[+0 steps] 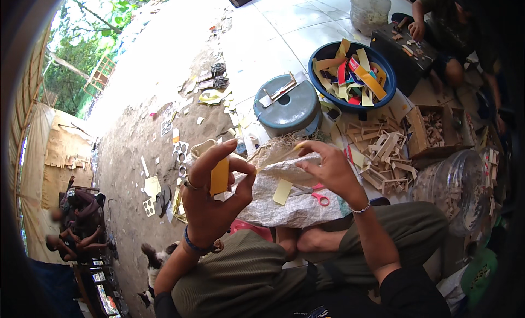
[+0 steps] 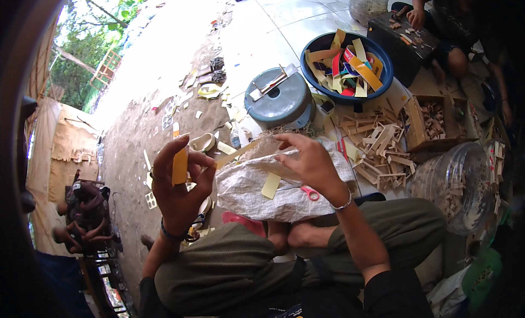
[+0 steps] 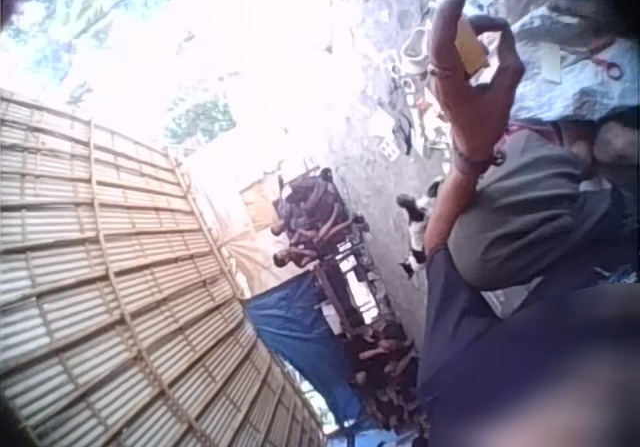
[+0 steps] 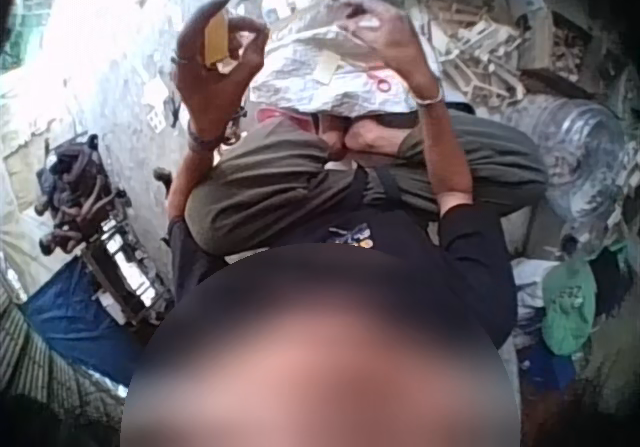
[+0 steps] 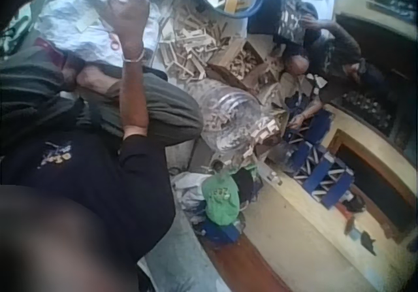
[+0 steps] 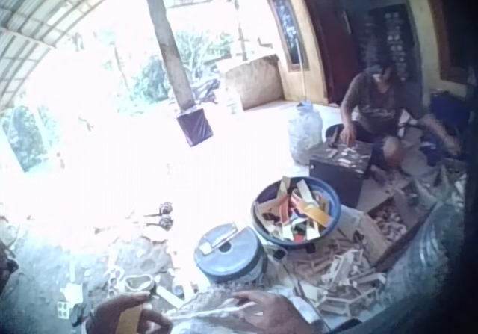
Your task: The person assembles small craft parts by cutting yellow and red printed strips with scissors, folding them, and gluing them onto wooden frames. They handle multiple pieces one at a time, applying glue and pressing the strips into place.
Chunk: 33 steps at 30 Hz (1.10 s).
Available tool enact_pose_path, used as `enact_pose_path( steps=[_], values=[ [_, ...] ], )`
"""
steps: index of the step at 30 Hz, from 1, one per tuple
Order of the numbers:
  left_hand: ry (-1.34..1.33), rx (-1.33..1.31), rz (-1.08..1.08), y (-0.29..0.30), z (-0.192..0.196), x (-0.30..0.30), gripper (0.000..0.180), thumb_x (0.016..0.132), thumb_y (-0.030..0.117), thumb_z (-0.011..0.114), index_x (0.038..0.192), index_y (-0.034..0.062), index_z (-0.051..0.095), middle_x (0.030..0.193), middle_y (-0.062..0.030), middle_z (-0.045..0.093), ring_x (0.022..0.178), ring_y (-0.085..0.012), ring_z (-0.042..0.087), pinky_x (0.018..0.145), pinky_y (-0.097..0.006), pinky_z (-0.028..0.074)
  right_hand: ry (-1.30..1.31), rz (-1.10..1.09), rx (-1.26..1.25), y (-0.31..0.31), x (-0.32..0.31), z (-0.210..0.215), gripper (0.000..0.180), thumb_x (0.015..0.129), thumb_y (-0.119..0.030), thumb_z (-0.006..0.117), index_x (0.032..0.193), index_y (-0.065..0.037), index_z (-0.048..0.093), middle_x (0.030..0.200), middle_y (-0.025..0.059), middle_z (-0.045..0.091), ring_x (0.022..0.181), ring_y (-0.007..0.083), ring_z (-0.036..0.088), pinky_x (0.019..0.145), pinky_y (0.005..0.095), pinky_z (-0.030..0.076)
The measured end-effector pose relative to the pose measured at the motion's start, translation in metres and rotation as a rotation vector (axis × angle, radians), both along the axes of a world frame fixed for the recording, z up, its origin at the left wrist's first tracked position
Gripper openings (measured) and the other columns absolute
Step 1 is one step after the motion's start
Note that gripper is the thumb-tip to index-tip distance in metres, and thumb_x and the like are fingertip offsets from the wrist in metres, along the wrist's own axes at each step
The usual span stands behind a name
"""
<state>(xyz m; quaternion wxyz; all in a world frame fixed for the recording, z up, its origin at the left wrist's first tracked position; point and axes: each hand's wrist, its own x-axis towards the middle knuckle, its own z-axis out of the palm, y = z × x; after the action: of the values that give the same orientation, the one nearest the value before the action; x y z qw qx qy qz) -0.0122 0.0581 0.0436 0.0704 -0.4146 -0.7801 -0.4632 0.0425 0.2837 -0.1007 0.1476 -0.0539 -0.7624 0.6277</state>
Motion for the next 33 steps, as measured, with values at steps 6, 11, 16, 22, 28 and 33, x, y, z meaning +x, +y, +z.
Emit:
enact_pose_path(
  steps=[6,11,16,22,28,33],
  values=[
    [-0.037,-0.203,-0.258,0.002,-0.001,0.001,0.109,0.075,-0.005,0.081,0.159,-0.0055,0.012,0.086,-0.0014,0.076,0.081,-0.0094,0.06,0.075,-0.025,0.051,0.048,0.127,-0.381,0.024,0.015,0.034,0.033,0.1,-0.024,0.069,0.125,-0.002,0.069,0.104,0.009,0.073,0.091,0.0073,0.066,0.075,0.0231,0.054],
    [-0.107,-0.282,-0.388,0.006,-0.001,0.007,0.121,0.074,-0.006,0.083,0.16,-0.0058,-0.003,0.085,0.0005,0.076,0.082,-0.0127,0.061,0.093,-0.032,0.048,-0.275,0.76,-0.435,0.025,0.022,0.045,0.04,0.107,-0.035,0.056,0.124,-0.001,0.07,0.103,0.0055,0.073,0.098,0.0072,0.064,0.088,0.0239,0.05],
    [-0.089,-0.296,-0.404,0.007,-0.001,0.008,0.121,0.074,-0.005,0.083,0.161,-0.0051,-0.002,0.085,0.0005,0.076,0.081,-0.0134,0.061,0.096,-0.033,0.047,-0.362,0.907,-0.413,0.03,0.021,0.043,0.033,0.105,-0.03,0.062,0.113,0.0,0.071,0.097,-0.0016,0.069,0.092,0.0032,0.059,0.082,0.0219,0.048],
    [-0.052,-0.313,-0.406,0.007,0.001,0.005,0.121,0.073,-0.005,0.085,0.161,-0.005,0.002,0.089,0.0008,0.076,0.081,-0.0129,0.06,0.097,-0.033,0.046,-0.378,0.916,-0.529,0.037,0.023,0.04,0.024,0.099,-0.023,0.071,0.109,-0.001,0.071,0.096,-0.0025,0.069,0.092,0.0027,0.06,0.081,0.0213,0.049],
    [-0.24,-0.223,-0.433,0.003,0.005,0.006,0.101,0.086,-0.002,0.07,0.161,-0.0032,0.002,0.1,-0.0083,0.076,0.085,-0.0149,0.061,0.091,-0.033,0.048,-0.269,0.528,-0.534,0.042,0.023,0.044,0.023,0.099,-0.024,0.071,0.108,-0.002,0.071,0.097,-0.0022,0.069,0.093,0.0032,0.06,0.083,0.0213,0.048],
    [-0.201,-0.192,-0.426,0.003,-0.002,0.004,0.079,0.096,-0.002,0.053,0.159,-0.0002,0.006,0.1,-0.0125,0.073,0.095,-0.0181,0.06,0.092,-0.037,0.049,0.088,0.0,-0.502,0.028,0.025,0.059,0.046,0.1,-0.021,0.069,0.142,-0.005,0.057,0.105,-0.0002,0.065,0.099,0.0048,0.059,0.089,0.0228,0.048]
  ],
)
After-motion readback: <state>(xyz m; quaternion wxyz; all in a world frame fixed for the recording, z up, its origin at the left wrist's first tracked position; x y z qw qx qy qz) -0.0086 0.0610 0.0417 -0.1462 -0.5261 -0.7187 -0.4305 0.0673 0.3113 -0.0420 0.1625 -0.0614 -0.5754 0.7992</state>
